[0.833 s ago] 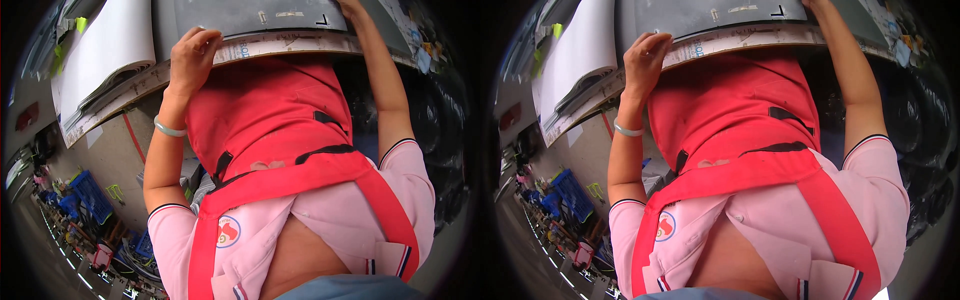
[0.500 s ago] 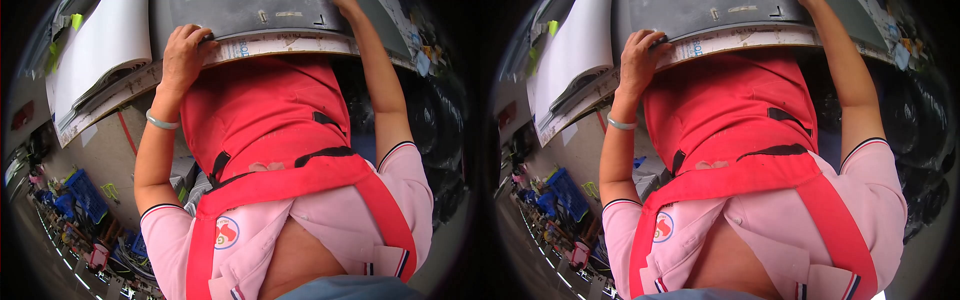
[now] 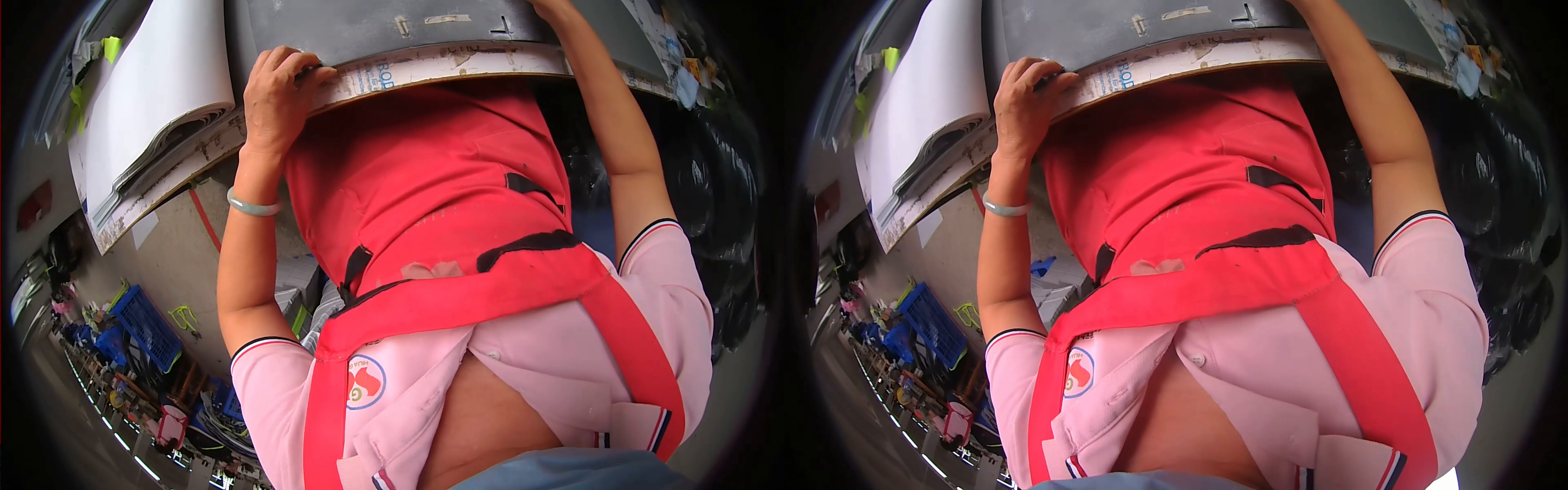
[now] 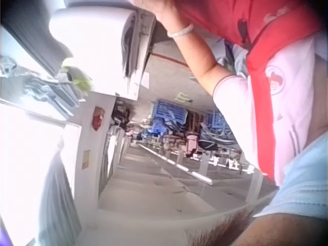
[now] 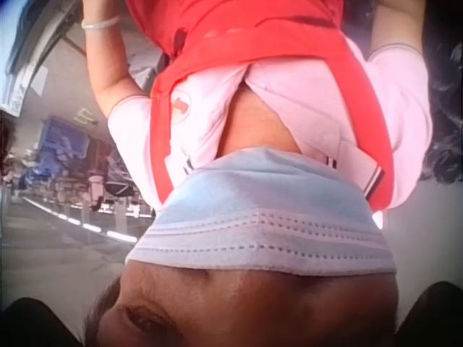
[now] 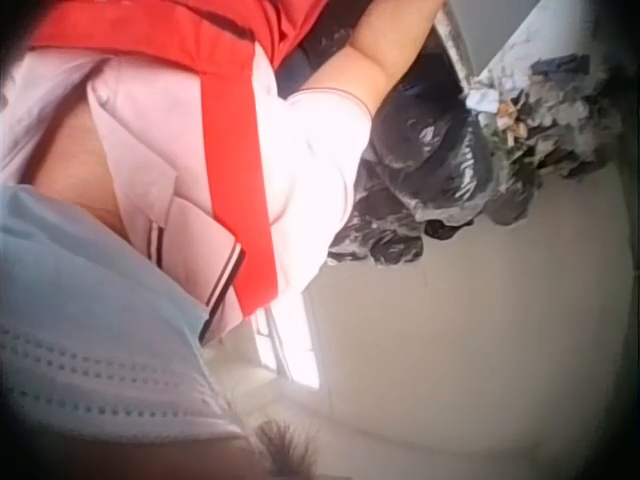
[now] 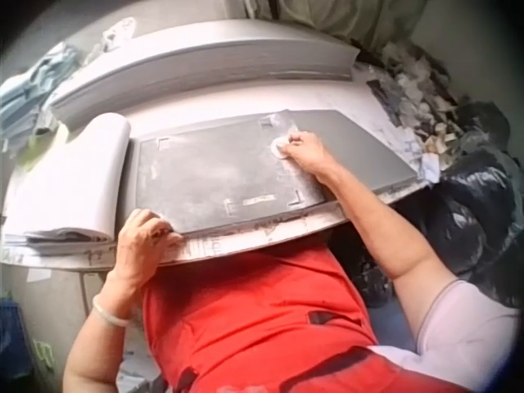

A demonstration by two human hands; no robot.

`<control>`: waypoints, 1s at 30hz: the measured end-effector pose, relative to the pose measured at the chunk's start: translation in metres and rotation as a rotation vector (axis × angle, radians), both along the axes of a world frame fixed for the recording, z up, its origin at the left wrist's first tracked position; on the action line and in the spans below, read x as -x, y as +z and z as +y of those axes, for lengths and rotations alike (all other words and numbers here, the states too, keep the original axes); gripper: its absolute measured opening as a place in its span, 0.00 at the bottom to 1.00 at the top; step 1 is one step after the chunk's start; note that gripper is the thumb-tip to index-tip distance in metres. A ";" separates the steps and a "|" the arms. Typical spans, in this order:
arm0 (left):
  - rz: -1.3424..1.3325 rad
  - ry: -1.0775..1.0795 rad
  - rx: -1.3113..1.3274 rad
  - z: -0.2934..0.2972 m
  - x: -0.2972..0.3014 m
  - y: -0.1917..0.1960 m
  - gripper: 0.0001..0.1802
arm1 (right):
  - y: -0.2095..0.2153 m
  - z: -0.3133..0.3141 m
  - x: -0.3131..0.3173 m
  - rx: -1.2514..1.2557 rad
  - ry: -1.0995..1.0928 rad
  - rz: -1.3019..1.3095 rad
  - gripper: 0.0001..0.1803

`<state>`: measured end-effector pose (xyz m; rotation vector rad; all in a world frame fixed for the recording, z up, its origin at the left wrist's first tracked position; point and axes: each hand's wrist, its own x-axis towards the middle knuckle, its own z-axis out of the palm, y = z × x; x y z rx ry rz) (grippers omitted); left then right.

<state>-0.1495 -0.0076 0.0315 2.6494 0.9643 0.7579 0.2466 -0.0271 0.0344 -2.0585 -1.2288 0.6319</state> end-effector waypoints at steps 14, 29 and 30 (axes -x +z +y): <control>-0.011 -0.012 0.033 0.002 -0.002 0.001 0.11 | 0.001 0.001 -0.009 0.098 0.005 0.094 0.30; -0.017 -0.019 0.127 0.001 -0.002 0.008 0.10 | -0.017 0.003 -0.006 -0.034 -0.019 0.029 0.33; -0.019 -0.019 0.116 0.000 -0.001 0.010 0.10 | -0.020 0.002 -0.004 -0.056 -0.029 0.020 0.33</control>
